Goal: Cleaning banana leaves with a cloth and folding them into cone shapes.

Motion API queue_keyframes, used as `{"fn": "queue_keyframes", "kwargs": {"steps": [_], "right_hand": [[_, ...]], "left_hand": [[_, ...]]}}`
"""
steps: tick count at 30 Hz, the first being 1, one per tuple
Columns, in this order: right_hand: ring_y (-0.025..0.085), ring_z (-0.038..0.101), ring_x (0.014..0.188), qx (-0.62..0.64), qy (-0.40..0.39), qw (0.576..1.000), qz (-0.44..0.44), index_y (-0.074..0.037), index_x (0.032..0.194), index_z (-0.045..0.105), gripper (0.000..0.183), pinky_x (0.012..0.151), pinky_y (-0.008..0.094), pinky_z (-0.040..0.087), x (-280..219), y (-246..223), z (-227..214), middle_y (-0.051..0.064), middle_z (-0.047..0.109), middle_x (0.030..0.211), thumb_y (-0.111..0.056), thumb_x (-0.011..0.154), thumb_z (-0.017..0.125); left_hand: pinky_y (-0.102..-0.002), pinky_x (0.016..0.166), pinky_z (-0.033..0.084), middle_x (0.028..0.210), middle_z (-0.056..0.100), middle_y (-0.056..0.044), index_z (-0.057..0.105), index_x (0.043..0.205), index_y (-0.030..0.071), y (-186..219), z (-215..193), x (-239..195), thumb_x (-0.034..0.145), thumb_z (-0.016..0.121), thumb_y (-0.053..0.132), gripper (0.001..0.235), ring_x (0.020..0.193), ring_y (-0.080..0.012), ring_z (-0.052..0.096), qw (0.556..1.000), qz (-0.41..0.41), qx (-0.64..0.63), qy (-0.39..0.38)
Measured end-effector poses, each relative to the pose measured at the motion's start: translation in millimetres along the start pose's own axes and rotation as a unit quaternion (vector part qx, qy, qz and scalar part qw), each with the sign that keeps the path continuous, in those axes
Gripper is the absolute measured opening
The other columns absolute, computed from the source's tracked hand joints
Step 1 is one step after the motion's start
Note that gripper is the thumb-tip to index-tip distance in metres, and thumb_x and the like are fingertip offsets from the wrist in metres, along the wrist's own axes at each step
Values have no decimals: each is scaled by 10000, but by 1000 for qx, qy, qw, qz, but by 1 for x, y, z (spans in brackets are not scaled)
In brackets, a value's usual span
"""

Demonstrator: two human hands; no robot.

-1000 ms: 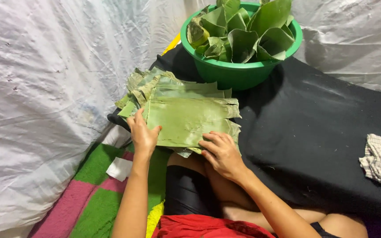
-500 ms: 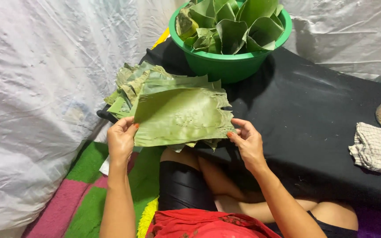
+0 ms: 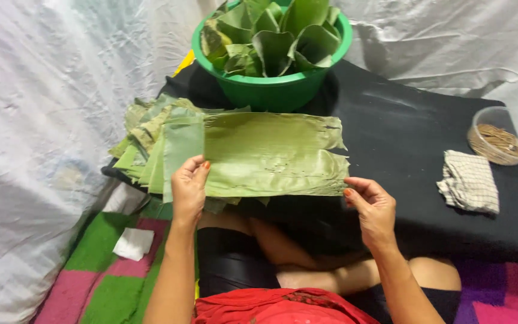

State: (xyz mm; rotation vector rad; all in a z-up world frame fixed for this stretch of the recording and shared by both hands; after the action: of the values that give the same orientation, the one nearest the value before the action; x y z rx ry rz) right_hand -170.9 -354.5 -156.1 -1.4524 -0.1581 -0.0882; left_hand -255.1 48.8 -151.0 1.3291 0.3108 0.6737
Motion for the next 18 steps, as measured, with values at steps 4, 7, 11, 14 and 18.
{"fn": "queue_keyframes", "kwargs": {"steps": [4, 7, 11, 14, 18], "right_hand": [[96, 635, 703, -27, 47, 998, -12, -18, 1196, 733, 306, 658, 234, 580, 4, -6, -46, 78, 709, 866, -18, 892, 765], [78, 626, 730, -74, 69, 994, -39, -33, 1219, 724, 297, 671, 220, 569, 11, -6, -92, 57, 698, 901, -22, 923, 752], [62, 573, 754, -140, 106, 982, -68, -39, 1215, 712, 249, 697, 192, 494, 18, -24, -147, 31, 666, 927, 14, 971, 706], [76, 547, 775, -180, 107, 976, -64, -7, 1201, 702, 238, 726, 181, 452, 18, -42, -176, 31, 651, 937, 60, 976, 662], [181, 543, 680, -407, 128, 903, -47, -25, 1169, 755, 198, 640, 310, 432, 24, -55, -206, 72, 643, 791, -137, 1007, 735]], "left_hand": [[-336, 707, 635, 902, 758, -105, 694, 1196, 16, -13, 56, 1, 1001, 620, 90, 221, 743, -149, 713, 998, -16, -5, -55], [-324, 736, 625, 934, 758, -85, 689, 1217, 28, -14, 112, -6, 1007, 604, 95, 236, 771, -134, 705, 995, -16, 4, -98], [-307, 804, 539, 1022, 753, -84, 699, 1215, 26, -5, 194, -21, 967, 551, 38, 290, 858, -133, 641, 981, 32, 104, -158], [-279, 716, 524, 1014, 759, -83, 696, 1189, 10, -36, 239, -20, 919, 518, 36, 324, 777, -162, 648, 969, 41, 171, -176], [-335, 651, 514, 763, 692, -41, 692, 1207, 59, -100, 267, -7, 880, 555, 89, 356, 647, -196, 630, 945, 17, 281, -168]]}}
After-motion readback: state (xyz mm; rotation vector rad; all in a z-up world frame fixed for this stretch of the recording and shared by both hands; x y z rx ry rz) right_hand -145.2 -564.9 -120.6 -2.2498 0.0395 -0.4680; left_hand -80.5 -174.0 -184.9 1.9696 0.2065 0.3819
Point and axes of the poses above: each hand's wrist, its own x-axis towards the middle knuckle, its own z-axis out of the palm, y = z × x, the point moved 3 cm from there along x, towards the middle knuckle
